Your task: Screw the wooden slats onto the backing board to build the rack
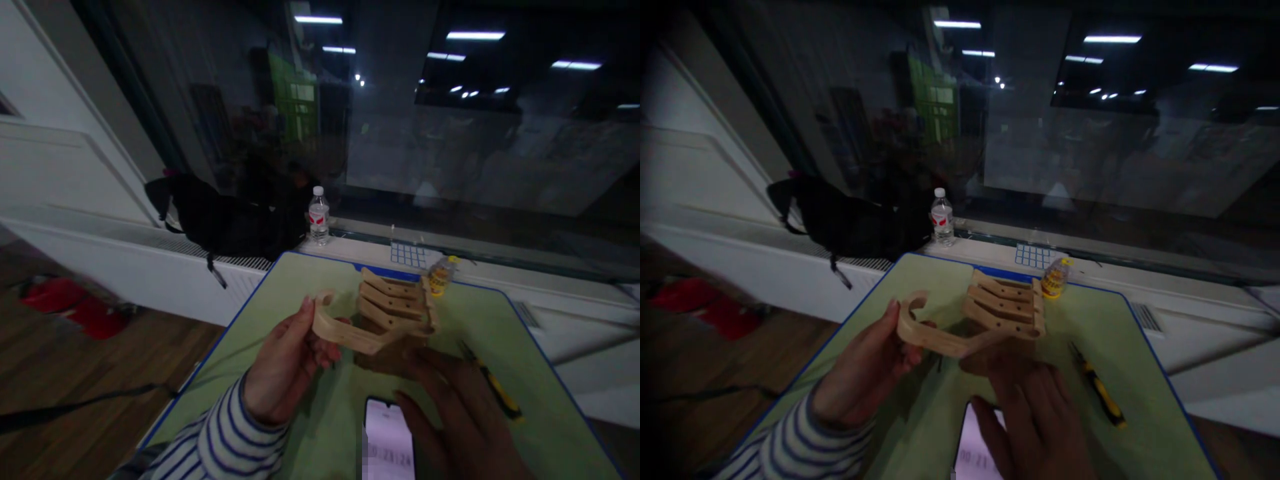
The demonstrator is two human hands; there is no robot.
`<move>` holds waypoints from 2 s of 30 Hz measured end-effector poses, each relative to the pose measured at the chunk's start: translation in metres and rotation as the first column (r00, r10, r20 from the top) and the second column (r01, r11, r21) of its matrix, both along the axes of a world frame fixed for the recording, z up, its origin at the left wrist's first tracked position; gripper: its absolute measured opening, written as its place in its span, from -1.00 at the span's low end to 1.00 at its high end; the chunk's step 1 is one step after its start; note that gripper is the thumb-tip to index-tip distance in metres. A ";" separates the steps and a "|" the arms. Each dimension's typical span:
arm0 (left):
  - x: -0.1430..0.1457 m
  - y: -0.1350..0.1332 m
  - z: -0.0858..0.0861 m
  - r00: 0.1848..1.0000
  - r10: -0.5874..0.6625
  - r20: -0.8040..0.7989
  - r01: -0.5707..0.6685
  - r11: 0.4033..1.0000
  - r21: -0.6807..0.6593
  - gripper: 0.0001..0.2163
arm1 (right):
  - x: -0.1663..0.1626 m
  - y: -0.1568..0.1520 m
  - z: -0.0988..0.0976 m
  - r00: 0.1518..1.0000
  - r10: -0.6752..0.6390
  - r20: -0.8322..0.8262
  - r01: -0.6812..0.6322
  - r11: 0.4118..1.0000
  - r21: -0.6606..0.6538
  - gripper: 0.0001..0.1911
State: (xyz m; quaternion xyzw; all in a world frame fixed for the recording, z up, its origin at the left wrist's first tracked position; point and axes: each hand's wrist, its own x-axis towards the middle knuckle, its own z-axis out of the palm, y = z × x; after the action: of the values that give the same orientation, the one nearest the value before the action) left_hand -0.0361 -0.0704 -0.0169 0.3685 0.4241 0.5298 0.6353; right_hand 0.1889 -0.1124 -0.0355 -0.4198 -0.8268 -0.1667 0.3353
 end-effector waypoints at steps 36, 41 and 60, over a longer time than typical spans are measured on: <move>0.039 -0.001 -0.022 0.025 0.682 -0.731 0.736 0.482 0.476 -0.70 | 0.008 0.015 -0.006 0.837 -0.330 -0.436 0.015 0.811 -0.585 -0.70; 0.006 0.002 -0.027 0.325 0.454 -0.830 0.687 0.489 0.537 -0.67 | 0.034 0.006 -0.012 0.800 -0.451 -0.396 0.172 0.804 -0.569 -0.75; -0.001 -0.002 -0.066 0.768 0.016 -0.640 0.273 0.896 0.351 -0.73 | 0.052 -0.013 -0.046 0.936 -0.237 -0.262 -0.011 0.721 -0.693 -0.66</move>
State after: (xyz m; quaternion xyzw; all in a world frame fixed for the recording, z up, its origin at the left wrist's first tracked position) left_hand -0.0375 -0.0720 -0.0828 0.6815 0.4586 0.4094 0.3970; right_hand 0.2413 -0.1251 -0.0810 -0.5856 -0.7332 0.2025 0.2801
